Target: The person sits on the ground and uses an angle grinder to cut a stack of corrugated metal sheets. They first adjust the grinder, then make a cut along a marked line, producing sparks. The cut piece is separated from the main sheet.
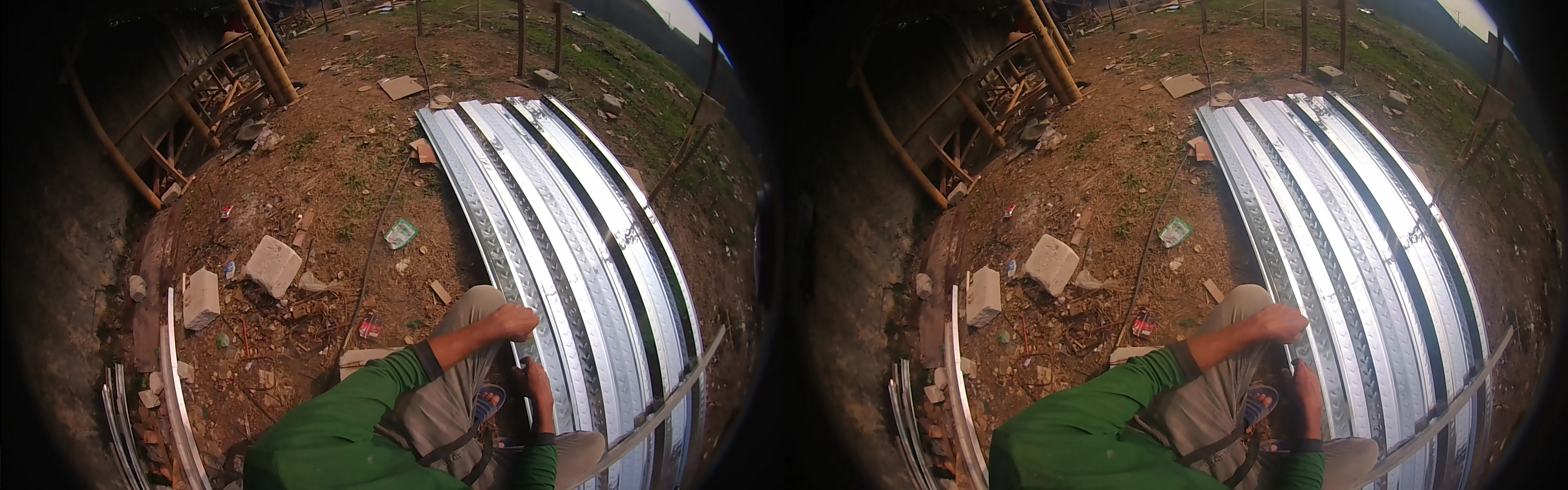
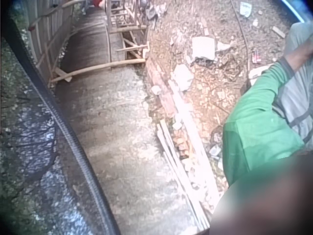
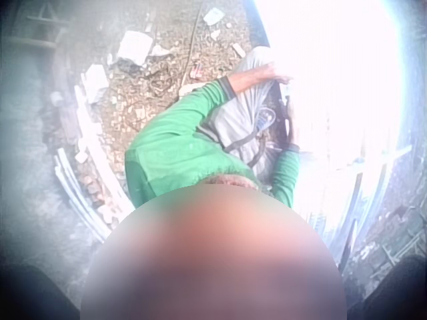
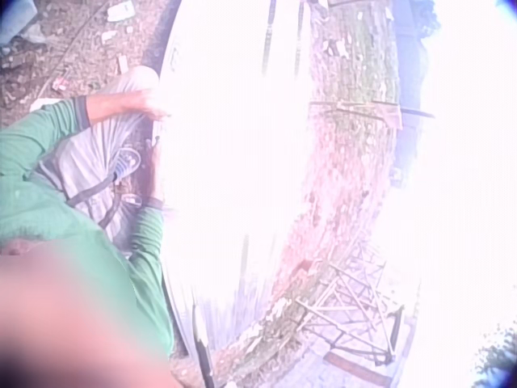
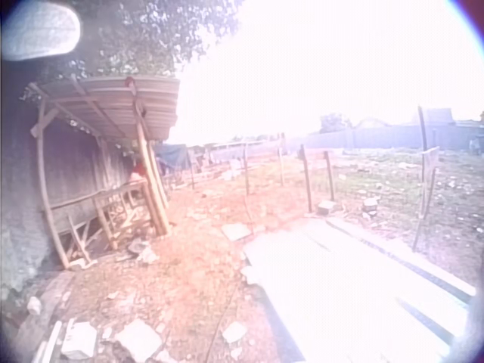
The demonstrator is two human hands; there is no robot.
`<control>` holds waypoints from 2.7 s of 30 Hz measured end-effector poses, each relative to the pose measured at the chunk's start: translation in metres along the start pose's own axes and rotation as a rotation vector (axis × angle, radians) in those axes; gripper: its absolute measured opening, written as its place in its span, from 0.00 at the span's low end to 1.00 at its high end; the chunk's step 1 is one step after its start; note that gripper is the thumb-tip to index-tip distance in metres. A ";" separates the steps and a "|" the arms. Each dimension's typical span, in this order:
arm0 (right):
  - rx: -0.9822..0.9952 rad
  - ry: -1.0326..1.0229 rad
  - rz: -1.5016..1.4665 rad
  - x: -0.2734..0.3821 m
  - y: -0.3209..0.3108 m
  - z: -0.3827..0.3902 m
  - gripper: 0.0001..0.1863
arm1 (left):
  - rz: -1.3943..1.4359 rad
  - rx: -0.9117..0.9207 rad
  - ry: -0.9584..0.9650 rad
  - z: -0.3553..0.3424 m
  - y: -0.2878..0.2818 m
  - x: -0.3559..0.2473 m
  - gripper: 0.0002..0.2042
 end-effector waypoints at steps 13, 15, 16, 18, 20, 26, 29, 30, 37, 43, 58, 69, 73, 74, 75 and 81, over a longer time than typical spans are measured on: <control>-0.013 -0.010 -0.016 -0.004 0.004 -0.001 0.25 | 0.010 0.012 -0.006 -0.001 0.003 0.002 0.09; -0.011 0.008 -0.007 -0.007 0.005 -0.002 0.25 | 0.008 0.016 -0.012 -0.001 0.003 0.002 0.10; -0.019 -0.025 -0.013 -0.006 0.005 -0.002 0.25 | -0.003 0.027 -0.010 -0.001 0.003 0.002 0.10; -0.027 -0.031 0.007 -0.007 0.006 -0.003 0.25 | 0.011 0.029 -0.016 -0.001 0.002 0.002 0.10; -0.039 -0.059 -0.002 -0.007 0.006 -0.003 0.25 | 0.013 0.031 -0.017 -0.001 0.001 0.001 0.10; -0.053 -0.083 -0.010 -0.007 0.007 -0.002 0.25 | 0.011 0.047 -0.016 0.000 -0.003 0.000 0.11; -0.058 -0.095 -0.014 -0.008 0.007 -0.002 0.25 | 0.019 0.065 -0.028 0.000 -0.003 0.000 0.11; -0.056 -0.094 -0.015 -0.008 0.008 -0.002 0.25 | 0.022 0.065 -0.028 0.000 -0.003 -0.001 0.11; -0.053 -0.095 0.005 -0.008 0.009 -0.003 0.24 | 0.010 0.066 -0.031 0.001 -0.004 -0.002 0.10; -0.037 -0.071 0.025 -0.005 0.006 -0.002 0.24 | -0.014 0.058 -0.025 0.003 -0.006 -0.004 0.09; -0.006 -0.017 0.013 0.001 0.002 -0.003 0.26 | 0.006 0.035 -0.016 -0.001 0.002 0.001 0.08; 0.079 -0.013 0.015 -0.018 0.017 -0.013 0.22 | 0.000 0.046 -0.009 -0.005 0.008 0.004 0.11; 0.066 -0.015 -0.002 -0.025 0.022 -0.016 0.22 | 0.002 0.048 -0.023 -0.004 0.008 0.004 0.09; 0.039 -0.054 0.000 -0.024 0.022 -0.017 0.22 | 0.004 0.040 -0.027 -0.004 0.008 0.004 0.08; 0.018 -0.080 0.009 -0.023 0.021 -0.017 0.22 | 0.009 0.025 -0.027 -0.004 0.007 0.004 0.07; 0.002 -0.096 0.025 -0.020 0.018 -0.015 0.22 | 0.015 -0.002 -0.031 -0.004 0.010 0.005 0.08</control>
Point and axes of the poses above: each hand's wrist, its own z-axis away from the middle knuckle, its own y-axis out of the palm, x = y × z, the point moved 5 cm from there along -z, towards the middle knuckle, and after that the axes turned 5 degrees about y, right-handed, at the moved point
